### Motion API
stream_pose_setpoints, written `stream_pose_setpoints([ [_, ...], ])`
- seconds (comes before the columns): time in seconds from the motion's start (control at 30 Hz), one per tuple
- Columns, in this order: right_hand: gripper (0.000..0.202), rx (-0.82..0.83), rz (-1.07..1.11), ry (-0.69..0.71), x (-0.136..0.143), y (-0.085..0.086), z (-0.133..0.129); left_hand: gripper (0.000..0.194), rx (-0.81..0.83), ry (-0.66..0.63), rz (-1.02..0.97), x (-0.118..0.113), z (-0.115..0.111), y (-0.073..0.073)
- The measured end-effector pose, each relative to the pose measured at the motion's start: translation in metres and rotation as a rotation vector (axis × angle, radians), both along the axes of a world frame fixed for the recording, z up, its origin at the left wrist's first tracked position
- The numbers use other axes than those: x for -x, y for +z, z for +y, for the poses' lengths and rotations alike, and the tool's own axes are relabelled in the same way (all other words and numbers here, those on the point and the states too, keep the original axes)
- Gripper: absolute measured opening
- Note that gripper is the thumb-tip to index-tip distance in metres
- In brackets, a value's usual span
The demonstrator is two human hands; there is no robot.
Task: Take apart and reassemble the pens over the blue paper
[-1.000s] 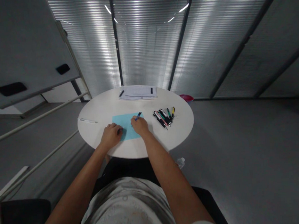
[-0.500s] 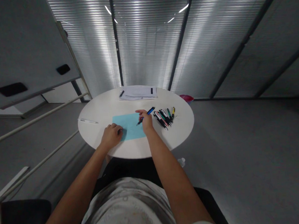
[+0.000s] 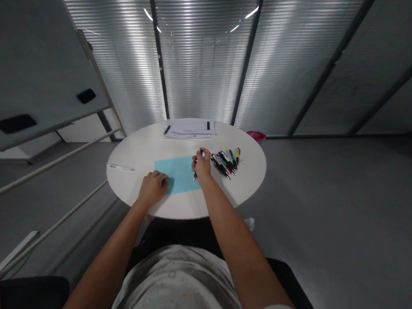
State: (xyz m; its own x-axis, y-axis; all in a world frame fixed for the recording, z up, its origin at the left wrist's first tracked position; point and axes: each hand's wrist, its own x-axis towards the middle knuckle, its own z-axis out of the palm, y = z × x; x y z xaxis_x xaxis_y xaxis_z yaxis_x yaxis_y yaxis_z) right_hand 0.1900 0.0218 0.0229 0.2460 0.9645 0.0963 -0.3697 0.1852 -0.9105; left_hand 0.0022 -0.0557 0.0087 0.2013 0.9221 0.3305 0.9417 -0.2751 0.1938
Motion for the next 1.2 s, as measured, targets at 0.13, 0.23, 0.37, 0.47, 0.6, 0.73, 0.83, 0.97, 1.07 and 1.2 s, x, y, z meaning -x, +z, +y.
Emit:
stream_pose_setpoints([
  [0.13, 0.052, -0.032, -0.151, 0.015, -0.001, 0.001, -0.003, 0.031, -0.012, -0.004, 0.003, 0.000, 0.000, -0.001],
  [0.23, 0.058, -0.033, -0.353, 0.020, -0.006, -0.001, 0.000, 0.031, -0.007, 0.003, 0.001, -0.001, -0.001, 0.000],
  [0.37, 0.058, 0.090, -0.849, -0.067, -0.024, 0.002, 0.015, 0.030, -0.006, 0.005, -0.003, 0.000, -0.002, 0.001],
  [0.47, 0.059, 0.132, -1.362, -0.152, -0.044, 0.010, 0.022, 0.030, 0.005, 0.010, -0.005, 0.000, -0.002, 0.002],
  [0.6, 0.062, 0.178, -1.762, -0.183, -0.066, 0.014, 0.016, 0.030, 0.010, 0.016, -0.007, 0.000, -0.001, 0.002],
  [0.73, 0.048, 0.119, -2.000, -0.194, -0.076, 0.005, 0.006, 0.029, 0.005, 0.013, -0.007, 0.001, -0.002, 0.002],
  [0.83, 0.047, 0.079, -2.072, -0.228, -0.079, -0.002, 0.004, 0.029, 0.005, 0.013, -0.006, 0.001, -0.002, 0.002],
  [0.97, 0.047, 0.036, -2.084, -0.250, -0.081, -0.004, 0.004, 0.030, 0.005, 0.024, 0.001, 0.002, -0.003, 0.001],
  [1.07, 0.049, -0.078, -2.085, -0.221, -0.080, -0.004, 0.002, 0.030, 0.001, 0.019, -0.001, 0.001, -0.003, 0.002],
  [1.2, 0.042, -0.145, -2.081, -0.176, -0.077, -0.006, -0.002, 0.030, 0.009, 0.014, -0.003, 0.001, -0.004, 0.004],
])
